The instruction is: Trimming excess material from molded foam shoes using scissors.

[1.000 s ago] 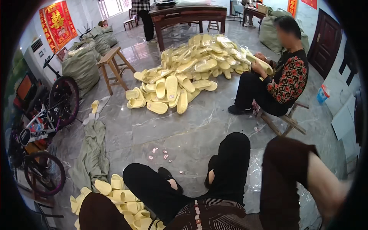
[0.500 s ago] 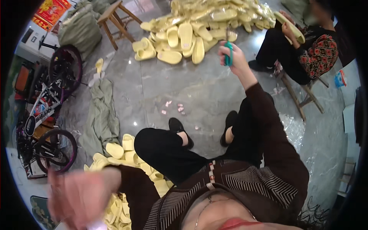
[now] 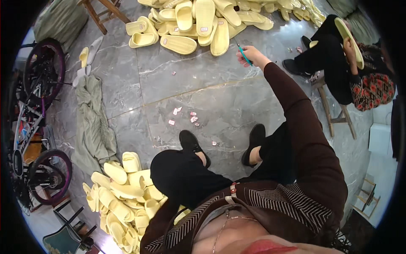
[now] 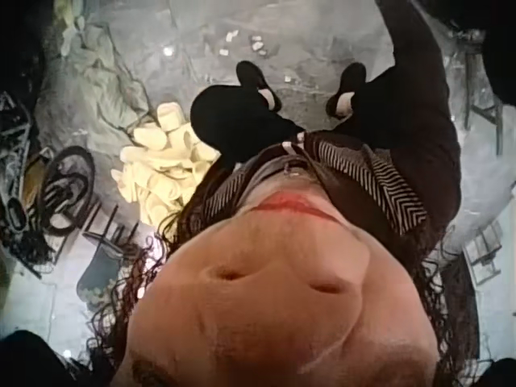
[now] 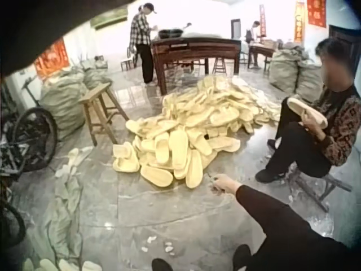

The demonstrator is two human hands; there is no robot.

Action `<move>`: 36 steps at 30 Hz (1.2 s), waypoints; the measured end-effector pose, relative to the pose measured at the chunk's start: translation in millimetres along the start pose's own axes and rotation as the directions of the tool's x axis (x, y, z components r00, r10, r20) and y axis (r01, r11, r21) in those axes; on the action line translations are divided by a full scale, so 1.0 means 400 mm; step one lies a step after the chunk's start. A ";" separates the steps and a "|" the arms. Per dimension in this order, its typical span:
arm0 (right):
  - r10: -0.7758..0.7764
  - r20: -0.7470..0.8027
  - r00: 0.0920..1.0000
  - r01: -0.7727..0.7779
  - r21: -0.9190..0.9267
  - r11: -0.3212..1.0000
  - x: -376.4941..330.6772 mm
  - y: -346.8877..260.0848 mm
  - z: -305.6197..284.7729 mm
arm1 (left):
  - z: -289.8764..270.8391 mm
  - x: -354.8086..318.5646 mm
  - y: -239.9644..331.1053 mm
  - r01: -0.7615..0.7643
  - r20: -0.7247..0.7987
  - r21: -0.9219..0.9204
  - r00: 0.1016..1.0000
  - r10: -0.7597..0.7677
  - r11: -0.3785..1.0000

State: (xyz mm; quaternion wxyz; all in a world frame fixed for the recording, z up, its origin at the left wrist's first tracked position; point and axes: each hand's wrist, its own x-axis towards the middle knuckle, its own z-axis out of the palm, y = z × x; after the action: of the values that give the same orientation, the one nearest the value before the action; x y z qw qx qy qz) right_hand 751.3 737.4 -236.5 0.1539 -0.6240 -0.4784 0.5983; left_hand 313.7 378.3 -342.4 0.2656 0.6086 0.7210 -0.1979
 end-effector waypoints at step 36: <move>-0.088 -0.711 0.698 0.226 0.102 0.969 0.592 0.140 0.093 | -0.123 0.384 0.139 0.135 -0.053 -0.480 0.982 -0.183 0.867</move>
State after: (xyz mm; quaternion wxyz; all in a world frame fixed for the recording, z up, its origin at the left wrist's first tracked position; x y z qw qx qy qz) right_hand 700.0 880.4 -430.0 0.4305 -0.7441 -0.3793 0.3423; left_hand 343.2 536.9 -397.7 0.3538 0.4725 0.8072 -0.0070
